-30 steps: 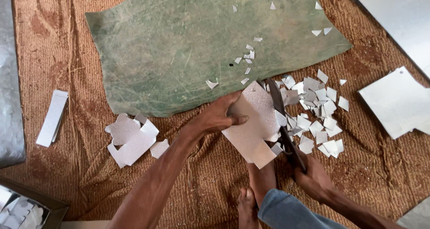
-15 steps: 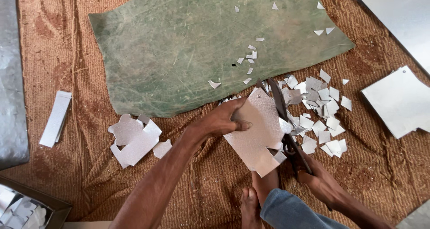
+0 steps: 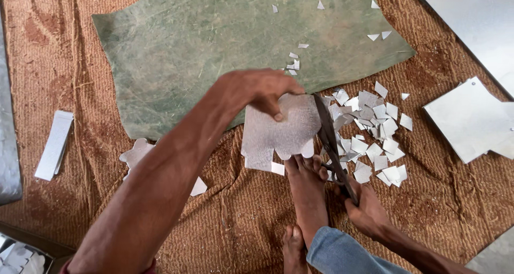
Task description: The person uses large shears to cut star-shaped pieces from square metal sheets. They hold each sheet with one hand and cut along the edges with the other, placing finished pieces into a nearby metal tray.
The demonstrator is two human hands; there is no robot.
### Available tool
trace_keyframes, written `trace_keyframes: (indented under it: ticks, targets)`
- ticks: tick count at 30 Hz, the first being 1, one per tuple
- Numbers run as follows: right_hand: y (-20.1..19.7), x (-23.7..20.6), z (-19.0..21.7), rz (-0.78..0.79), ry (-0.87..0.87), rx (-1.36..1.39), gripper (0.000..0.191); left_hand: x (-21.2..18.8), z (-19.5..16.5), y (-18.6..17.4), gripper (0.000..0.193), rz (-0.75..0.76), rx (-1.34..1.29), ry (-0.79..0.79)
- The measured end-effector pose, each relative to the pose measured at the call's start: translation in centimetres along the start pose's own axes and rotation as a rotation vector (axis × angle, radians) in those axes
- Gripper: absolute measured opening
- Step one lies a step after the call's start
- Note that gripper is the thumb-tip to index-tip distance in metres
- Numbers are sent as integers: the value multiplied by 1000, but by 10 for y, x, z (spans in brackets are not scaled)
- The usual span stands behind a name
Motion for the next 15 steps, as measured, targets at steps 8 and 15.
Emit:
trace_keyframes:
  ticks: [8,15]
  targets:
    - [-4,-8,10,-20,-47,55,32,-71,-9,45,84,-1103,-83,-6]
    - [-4,-9,11,-57,-15,6,44,-50,-93,204,71,-1329,-2140,-392]
Point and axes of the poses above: each hand's wrist, its own x-axis towards the middle knuckle, its own y-axis out of the palm, z = x × y, the point moved 2 cm from there along x, towards the middle knuckle, and after that the axes turned 2 degrees about -x, right-handed, at the moved point
